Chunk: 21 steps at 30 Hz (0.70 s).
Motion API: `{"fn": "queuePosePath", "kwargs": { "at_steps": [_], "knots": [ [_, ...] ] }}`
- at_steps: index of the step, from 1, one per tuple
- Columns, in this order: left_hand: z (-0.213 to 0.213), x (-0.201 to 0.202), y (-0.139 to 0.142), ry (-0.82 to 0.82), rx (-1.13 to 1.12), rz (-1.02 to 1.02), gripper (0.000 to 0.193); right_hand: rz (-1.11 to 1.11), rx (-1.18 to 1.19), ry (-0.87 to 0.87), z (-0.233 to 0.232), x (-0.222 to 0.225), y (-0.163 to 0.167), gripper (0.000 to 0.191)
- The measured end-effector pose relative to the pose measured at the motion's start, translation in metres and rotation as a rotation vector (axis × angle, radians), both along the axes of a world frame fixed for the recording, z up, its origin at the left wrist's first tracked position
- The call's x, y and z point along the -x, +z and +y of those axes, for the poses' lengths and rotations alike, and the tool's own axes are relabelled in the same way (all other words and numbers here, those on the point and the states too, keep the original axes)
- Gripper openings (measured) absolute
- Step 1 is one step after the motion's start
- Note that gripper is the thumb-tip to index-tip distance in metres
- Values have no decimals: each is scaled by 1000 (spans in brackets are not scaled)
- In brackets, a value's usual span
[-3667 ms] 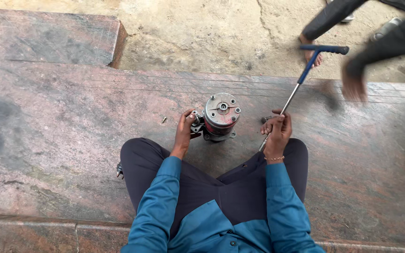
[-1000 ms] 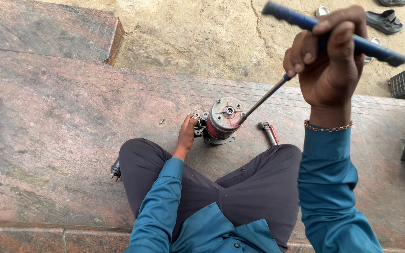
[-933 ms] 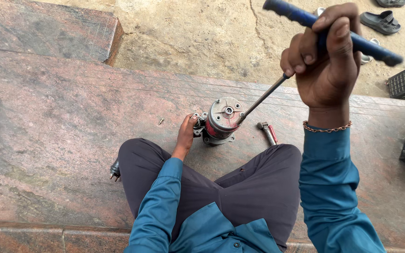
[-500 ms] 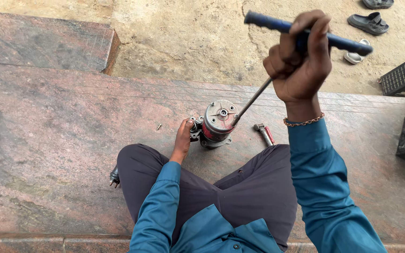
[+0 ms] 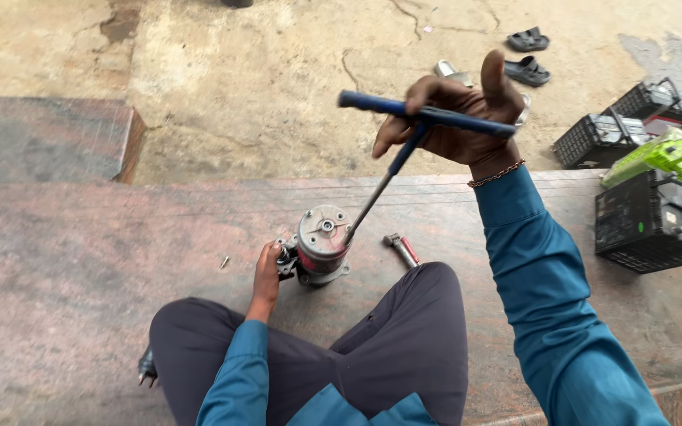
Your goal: The person sits on outdoor stone steps with a starter motor in their lap. They use a T-handle socket wrench to loosen bolts on the motor, tap components with a hammer, and pull the end housing off the motor body, separating the parts on the step.
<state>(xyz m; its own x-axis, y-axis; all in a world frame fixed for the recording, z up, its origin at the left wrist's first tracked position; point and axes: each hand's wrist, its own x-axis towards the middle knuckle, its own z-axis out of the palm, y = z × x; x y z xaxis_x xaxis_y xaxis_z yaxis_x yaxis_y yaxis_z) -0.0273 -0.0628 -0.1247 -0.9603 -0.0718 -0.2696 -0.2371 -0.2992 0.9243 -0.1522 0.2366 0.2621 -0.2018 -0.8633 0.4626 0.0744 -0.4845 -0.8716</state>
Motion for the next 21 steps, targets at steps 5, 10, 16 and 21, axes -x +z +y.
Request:
{"fn": "queuePosePath", "kwargs": {
  "at_steps": [5, 10, 16, 21],
  "knots": [
    [4, 4, 2, 49, 88, 73, 56, 439, -454, -14, 8, -10, 59, 59],
    [5, -2, 19, 80, 324, 314, 49, 1057, -1025, -218, -20, -41, 105, 63],
    [5, -9, 45, 2, 576, 514, 52, 1596, -993, -1063, -55, -118, 81, 34],
    [-2, -3, 63, -175, 813, 453, 101, 1784, -700, -1333, -72, -133, 54, 58]
  ]
}}
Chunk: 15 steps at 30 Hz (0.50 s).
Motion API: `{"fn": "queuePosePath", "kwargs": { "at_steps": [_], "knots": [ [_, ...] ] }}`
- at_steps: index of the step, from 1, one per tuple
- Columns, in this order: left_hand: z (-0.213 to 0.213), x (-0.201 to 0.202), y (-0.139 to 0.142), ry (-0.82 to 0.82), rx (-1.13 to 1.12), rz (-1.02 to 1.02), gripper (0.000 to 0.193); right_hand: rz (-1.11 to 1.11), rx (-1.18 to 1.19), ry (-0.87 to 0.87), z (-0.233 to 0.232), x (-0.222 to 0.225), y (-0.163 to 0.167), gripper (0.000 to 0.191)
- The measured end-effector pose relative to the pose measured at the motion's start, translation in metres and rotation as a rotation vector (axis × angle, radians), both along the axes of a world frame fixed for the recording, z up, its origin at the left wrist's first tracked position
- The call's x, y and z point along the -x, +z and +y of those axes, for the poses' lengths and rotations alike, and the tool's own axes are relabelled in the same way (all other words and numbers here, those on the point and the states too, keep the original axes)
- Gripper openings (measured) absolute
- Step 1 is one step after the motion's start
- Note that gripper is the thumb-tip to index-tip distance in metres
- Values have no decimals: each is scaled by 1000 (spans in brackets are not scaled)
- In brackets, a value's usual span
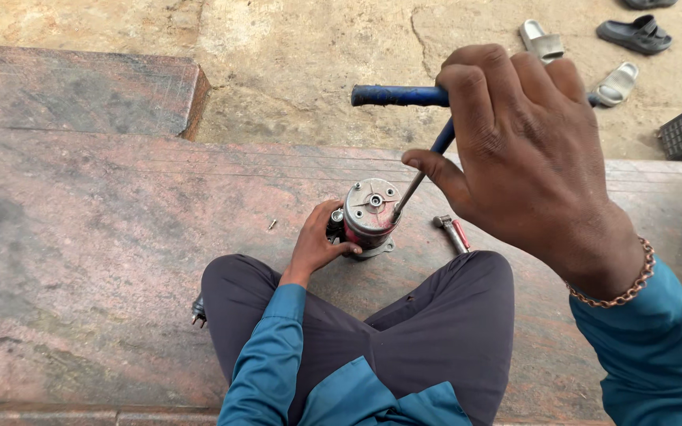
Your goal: The person sits on outdoor stone steps with a starter motor in their lap. They use a T-handle socket wrench to loosen bolts on the motor, tap components with a hammer, and pull the end housing off the motor body, separating the parts on the step.
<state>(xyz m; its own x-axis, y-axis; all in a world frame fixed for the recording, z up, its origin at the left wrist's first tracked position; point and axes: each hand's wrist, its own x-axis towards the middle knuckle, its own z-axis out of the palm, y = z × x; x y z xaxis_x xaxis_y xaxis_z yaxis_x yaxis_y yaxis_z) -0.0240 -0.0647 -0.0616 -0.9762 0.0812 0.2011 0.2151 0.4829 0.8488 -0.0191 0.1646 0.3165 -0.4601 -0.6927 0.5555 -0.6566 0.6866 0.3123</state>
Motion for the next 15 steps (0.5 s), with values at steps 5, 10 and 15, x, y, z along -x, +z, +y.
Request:
{"fn": "queuePosePath", "kwargs": {
  "at_steps": [5, 10, 15],
  "knots": [
    [11, -6, 30, 50, 118, 211, 133, 133, -38, -117, 6, 15, -13, 61],
    [39, 0, 77, -104, 210, 347, 133, 148, 16, -118, 12, 32, -28, 53],
    [68, 27, 105, -138, 649, 164, 124, 275, 4, -78, 11, 38, -33, 52]
  ]
}}
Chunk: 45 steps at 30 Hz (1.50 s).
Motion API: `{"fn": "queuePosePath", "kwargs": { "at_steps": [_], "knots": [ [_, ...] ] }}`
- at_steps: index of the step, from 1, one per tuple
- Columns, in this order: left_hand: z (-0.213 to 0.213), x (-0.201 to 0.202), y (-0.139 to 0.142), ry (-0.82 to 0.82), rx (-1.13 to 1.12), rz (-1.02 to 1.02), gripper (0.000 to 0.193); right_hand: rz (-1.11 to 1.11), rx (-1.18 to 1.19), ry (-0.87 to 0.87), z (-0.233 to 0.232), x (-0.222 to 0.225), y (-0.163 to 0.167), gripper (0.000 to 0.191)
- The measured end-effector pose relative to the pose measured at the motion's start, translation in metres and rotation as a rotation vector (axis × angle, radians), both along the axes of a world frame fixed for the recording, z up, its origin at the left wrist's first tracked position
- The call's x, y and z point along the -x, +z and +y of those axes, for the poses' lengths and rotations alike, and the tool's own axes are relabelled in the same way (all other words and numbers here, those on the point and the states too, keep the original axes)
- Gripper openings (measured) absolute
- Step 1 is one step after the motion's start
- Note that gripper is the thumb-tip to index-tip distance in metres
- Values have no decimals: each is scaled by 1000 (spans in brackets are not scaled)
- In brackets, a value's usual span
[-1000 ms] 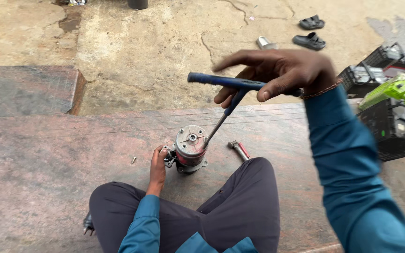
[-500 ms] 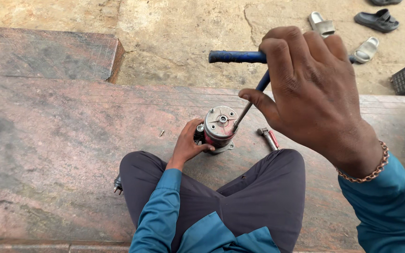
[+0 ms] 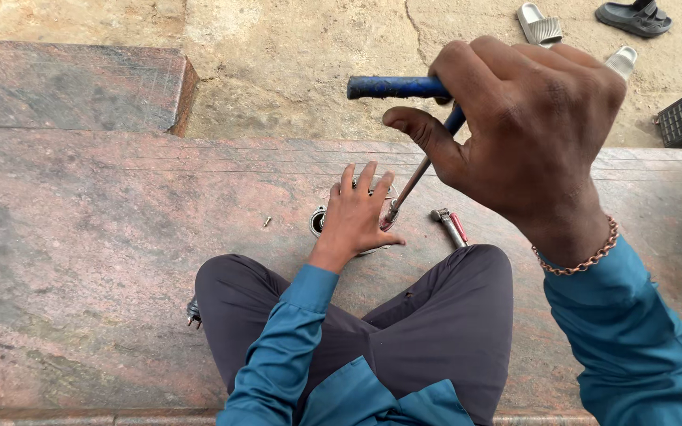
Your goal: The person sits on outdoor stone steps with a starter motor in their lap. They use a T-handle socket wrench to loosen bolts on the motor, tap components with a hammer, and pull the end housing off the motor body, separating the parts on the step.
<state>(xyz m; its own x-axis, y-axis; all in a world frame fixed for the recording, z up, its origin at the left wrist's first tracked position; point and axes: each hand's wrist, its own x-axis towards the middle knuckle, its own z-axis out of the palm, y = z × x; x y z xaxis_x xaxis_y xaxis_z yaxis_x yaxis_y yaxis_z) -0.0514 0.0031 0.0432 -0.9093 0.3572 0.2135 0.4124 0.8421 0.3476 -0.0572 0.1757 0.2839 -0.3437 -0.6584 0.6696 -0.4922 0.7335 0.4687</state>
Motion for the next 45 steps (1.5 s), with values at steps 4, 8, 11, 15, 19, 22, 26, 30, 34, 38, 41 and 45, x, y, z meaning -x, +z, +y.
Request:
{"fn": "queuePosePath", "kwargs": {
  "at_steps": [4, 8, 11, 15, 19, 22, 26, 30, 34, 38, 41, 45],
  "knots": [
    [1, 10, -5, -21, 31, -24, 99, 4, 40, 8, -5, 0, -1, 60],
    [-6, 17, -18, -114, -25, 107, 84, -67, 40, 75, -1, 1, -3, 65],
    [-8, 21, -24, -138, -12, 92, 83, -63, 23, 117, 4, 7, -4, 64],
    [-11, 22, -27, -158, -30, 126, 84, -76, -8, 147, 9, 13, -4, 61],
    [-15, 24, -27, -197, -58, 144, 85, -168, -15, 478, 16, 40, 1, 55],
    [-15, 24, -24, -204, -66, 102, 83, -387, 137, 828, 20, 68, -7, 60],
    [-10, 21, -19, -153, -67, 94, 81, -500, 622, 1264, 1, 91, -51, 58],
    [-9, 15, -16, -122, -101, 96, 77, -1308, 1036, 1814, -16, 103, -87, 48],
    [-6, 7, -8, -113, -142, 129, 76, -2310, 1157, 1872, -11, 103, -87, 54],
    [-7, -12, 5, -88, -141, 202, 69, -2285, 1080, 1323, -3, 84, -76, 59],
    [-8, -30, 12, -186, -503, 72, 65, -2127, 1201, 1237, 2, 71, -74, 55],
    [1, -31, 13, -293, -961, -344, 48, -1938, 1416, 1154, -3, 56, -94, 53]
  ]
}}
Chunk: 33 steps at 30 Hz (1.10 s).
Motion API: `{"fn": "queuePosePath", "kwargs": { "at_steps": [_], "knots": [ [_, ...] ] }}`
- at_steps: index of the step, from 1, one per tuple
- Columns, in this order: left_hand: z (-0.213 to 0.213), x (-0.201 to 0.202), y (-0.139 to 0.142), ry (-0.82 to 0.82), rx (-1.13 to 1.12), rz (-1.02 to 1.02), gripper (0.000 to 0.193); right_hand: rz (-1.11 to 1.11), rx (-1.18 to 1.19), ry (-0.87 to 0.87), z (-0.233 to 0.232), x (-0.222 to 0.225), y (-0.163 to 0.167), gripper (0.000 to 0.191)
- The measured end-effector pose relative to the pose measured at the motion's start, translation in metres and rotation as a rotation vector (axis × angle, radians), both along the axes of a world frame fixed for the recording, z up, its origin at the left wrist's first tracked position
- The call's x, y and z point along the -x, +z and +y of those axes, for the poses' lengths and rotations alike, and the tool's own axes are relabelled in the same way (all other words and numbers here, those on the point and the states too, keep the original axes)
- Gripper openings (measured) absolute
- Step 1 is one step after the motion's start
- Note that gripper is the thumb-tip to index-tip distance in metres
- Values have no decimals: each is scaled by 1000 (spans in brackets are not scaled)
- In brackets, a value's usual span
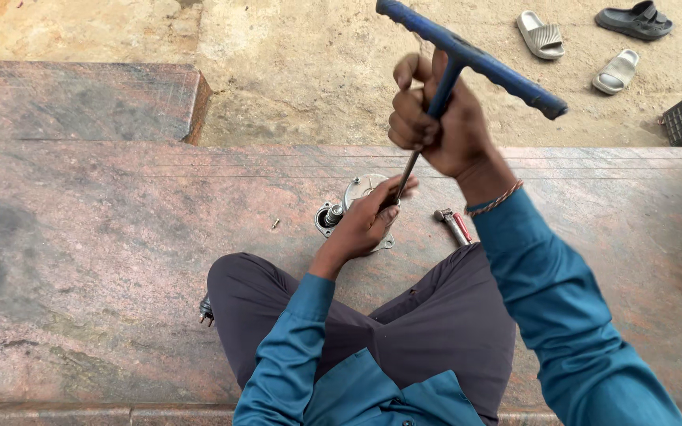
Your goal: The person sits on outdoor stone steps with a starter motor in their lap. They use a T-handle socket wrench to loosen bolts on the motor, tap components with a hammer, and pull the end housing off the motor body, separating the parts on the step.
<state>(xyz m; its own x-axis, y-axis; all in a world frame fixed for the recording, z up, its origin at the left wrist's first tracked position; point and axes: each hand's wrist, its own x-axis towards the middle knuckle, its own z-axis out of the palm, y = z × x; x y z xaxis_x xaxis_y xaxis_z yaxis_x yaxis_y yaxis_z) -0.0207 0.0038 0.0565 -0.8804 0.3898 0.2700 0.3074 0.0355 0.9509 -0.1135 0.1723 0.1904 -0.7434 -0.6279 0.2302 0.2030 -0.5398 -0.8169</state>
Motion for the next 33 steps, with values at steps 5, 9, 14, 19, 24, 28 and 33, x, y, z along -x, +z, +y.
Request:
{"fn": "queuePosePath", "kwargs": {
  "at_steps": [5, 9, 14, 19, 24, 28, 33],
  "knots": [
    [15, 8, 1, 210, -13, 153, 23, 94, -55, -188, 0, -24, -25, 60],
    [22, 5, 7, 449, 851, -42, 54, 180, -101, -248, 5, -35, -22, 67],
    [14, 16, 16, 294, 67, 278, 52, 324, -238, -297, 0, -47, -15, 41],
    [2, 8, 16, 65, 87, 95, 22, 343, -210, -353, -3, -51, -13, 31],
    [7, 6, 23, 305, 360, -73, 34, 342, -173, -332, -1, -51, -14, 25],
    [6, 8, 24, 350, 291, 256, 63, 447, -363, -357, 1, -52, -14, 31],
    [1, 8, 17, 128, 160, 107, 36, 454, -346, -304, 2, -53, -9, 28]
  ]
}}
